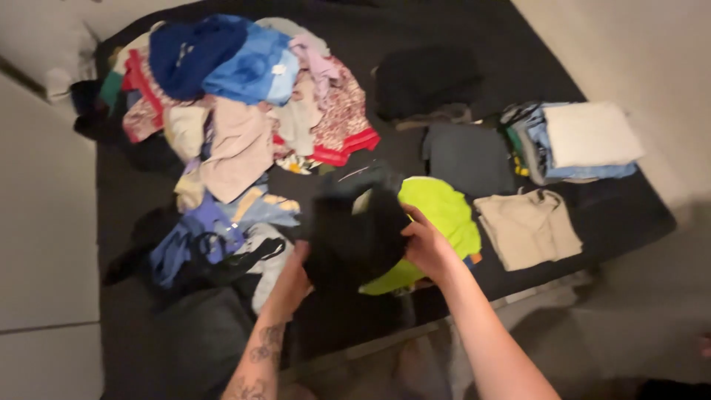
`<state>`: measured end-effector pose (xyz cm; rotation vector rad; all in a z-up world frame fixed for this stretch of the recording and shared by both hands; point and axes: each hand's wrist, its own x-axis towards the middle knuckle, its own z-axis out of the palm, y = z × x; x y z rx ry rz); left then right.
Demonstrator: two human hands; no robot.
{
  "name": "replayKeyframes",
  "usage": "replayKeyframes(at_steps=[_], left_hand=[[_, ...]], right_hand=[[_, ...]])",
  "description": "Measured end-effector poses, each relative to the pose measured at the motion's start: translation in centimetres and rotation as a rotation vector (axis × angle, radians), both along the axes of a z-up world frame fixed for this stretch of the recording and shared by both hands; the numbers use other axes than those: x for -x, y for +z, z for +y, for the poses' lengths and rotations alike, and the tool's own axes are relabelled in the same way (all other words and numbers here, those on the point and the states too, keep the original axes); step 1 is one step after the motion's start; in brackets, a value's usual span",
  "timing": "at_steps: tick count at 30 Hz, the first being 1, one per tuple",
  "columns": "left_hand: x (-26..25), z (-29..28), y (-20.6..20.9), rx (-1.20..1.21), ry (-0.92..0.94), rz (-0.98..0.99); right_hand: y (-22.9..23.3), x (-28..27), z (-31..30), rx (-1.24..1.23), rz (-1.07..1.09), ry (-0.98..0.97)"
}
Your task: Folding various items of laundry such as t-shirts, pants, and other garments on a bed and arranging them into neat stacks.
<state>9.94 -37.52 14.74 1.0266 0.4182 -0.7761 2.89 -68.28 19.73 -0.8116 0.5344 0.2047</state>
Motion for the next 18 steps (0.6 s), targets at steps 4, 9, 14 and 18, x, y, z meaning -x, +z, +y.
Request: replayKeyframes(at_steps=[4, 9, 14, 18], left_hand=[[0.7, -8.1, 8.0, -0.183, -0.102, -0.159], [1.3, -13.5, 5.0, -0.114, 0.044, -0.136], [3.2, -12.9, -18.2, -0.549, -0.159, -0.168], [2.9, -12.3, -15.0, -0.706, -0.062, -0.148]], right_hand=[[1.8, 0.2, -5.7, 0.034, -0.054, -0.055], [1.0, 0.9, -13.1, 0.035, -0.165, -0.220], [-14.5, 5.1, -17.2, 0.515, 0.423, -0.185], [-14.7, 7.7, -17.0, 1.386, 0.170, -0.254]])
